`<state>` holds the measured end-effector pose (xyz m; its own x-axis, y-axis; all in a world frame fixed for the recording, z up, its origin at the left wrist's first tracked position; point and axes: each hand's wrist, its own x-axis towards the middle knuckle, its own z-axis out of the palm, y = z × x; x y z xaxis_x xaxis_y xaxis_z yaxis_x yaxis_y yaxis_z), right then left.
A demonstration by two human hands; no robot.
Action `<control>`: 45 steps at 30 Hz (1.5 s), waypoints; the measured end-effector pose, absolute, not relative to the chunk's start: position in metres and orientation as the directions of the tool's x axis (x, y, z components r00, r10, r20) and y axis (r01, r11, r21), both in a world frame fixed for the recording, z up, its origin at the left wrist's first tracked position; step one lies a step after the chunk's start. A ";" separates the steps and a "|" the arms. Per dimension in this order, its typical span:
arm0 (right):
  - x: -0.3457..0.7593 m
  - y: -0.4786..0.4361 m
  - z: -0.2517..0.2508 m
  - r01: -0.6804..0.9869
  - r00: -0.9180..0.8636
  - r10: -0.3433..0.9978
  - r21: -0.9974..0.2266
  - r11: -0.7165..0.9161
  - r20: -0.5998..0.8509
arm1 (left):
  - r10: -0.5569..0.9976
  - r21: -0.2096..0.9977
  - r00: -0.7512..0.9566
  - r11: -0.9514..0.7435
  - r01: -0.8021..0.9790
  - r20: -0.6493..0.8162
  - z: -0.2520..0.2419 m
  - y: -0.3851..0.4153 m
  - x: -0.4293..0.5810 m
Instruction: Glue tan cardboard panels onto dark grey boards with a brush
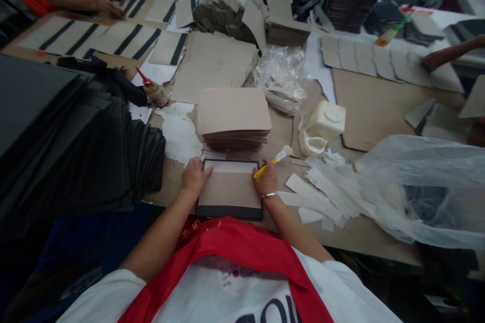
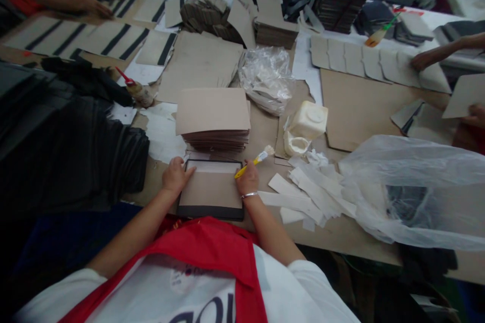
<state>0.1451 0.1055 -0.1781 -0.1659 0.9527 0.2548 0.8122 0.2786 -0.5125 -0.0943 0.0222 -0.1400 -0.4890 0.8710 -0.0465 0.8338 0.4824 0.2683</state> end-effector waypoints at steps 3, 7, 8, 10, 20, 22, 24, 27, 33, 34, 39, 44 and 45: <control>0.151 0.098 -0.175 0.832 -0.256 0.928 -0.427 0.354 0.271 | 0.992 0.184 -0.114 0.102 0.978 0.057 -0.135 0.020 -0.089; 0.155 0.085 -0.170 0.721 -0.571 0.786 -0.312 0.619 0.239 | 0.960 0.180 0.219 -0.187 0.966 -0.173 -0.119 0.024 -0.081; 0.157 0.084 -0.169 0.707 -0.598 0.760 -0.278 0.650 0.254 | 0.957 0.166 0.197 -0.163 0.973 -0.211 -0.111 0.023 -0.081; 0.164 0.084 -0.168 0.740 -0.563 0.773 -0.239 0.629 0.290 | 0.965 0.099 0.108 -0.086 0.991 -0.239 -0.089 0.010 -0.085; 0.151 0.054 -0.085 0.425 -0.498 0.585 -0.407 0.808 0.641 | 0.602 -0.018 -0.143 0.254 0.967 0.785 0.134 -0.156 -0.166; 0.131 0.045 -0.061 0.329 -0.489 0.552 -0.444 0.834 0.675 | 0.741 -0.018 -0.260 0.343 0.939 0.619 0.151 -0.151 -0.197; 0.112 0.038 -0.040 0.233 -0.493 0.538 -0.492 0.839 0.684 | 0.851 -0.032 -0.293 0.340 0.940 0.437 0.160 -0.141 -0.218; 0.088 0.028 -0.012 0.087 -0.508 0.555 -0.601 0.794 0.659 | 0.901 -0.070 -0.273 0.313 0.947 0.336 0.172 -0.138 -0.222; 0.053 -0.001 0.052 -0.232 -0.591 0.722 -0.933 0.274 0.359 | 0.724 -0.387 0.286 -0.029 0.922 0.627 0.169 -0.151 -0.135; 0.051 -0.002 0.059 -0.250 -0.599 0.739 -0.949 0.193 0.308 | 0.677 -0.434 0.430 -0.177 0.883 0.597 0.159 -0.148 -0.114; 0.081 0.017 0.034 -0.004 -0.366 0.893 -0.960 0.281 0.263 | 0.611 -0.331 0.608 -0.513 0.792 0.507 0.075 -0.116 -0.041; 0.161 0.046 -0.065 0.445 -0.305 0.939 -0.848 0.286 0.157 | 0.843 -0.125 0.419 -0.402 0.907 0.338 -0.037 -0.096 -0.055; 0.173 0.049 -0.085 0.510 -0.307 0.944 -0.816 0.272 0.122 | 0.863 -0.102 0.432 -0.420 0.902 0.264 -0.059 -0.095 -0.061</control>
<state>0.1733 0.0486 -0.0845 -0.3070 0.9438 0.1225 0.5100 0.2718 -0.8161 -0.0609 -0.0949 -0.0588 0.4316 0.8625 0.2643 0.9018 -0.4199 -0.1022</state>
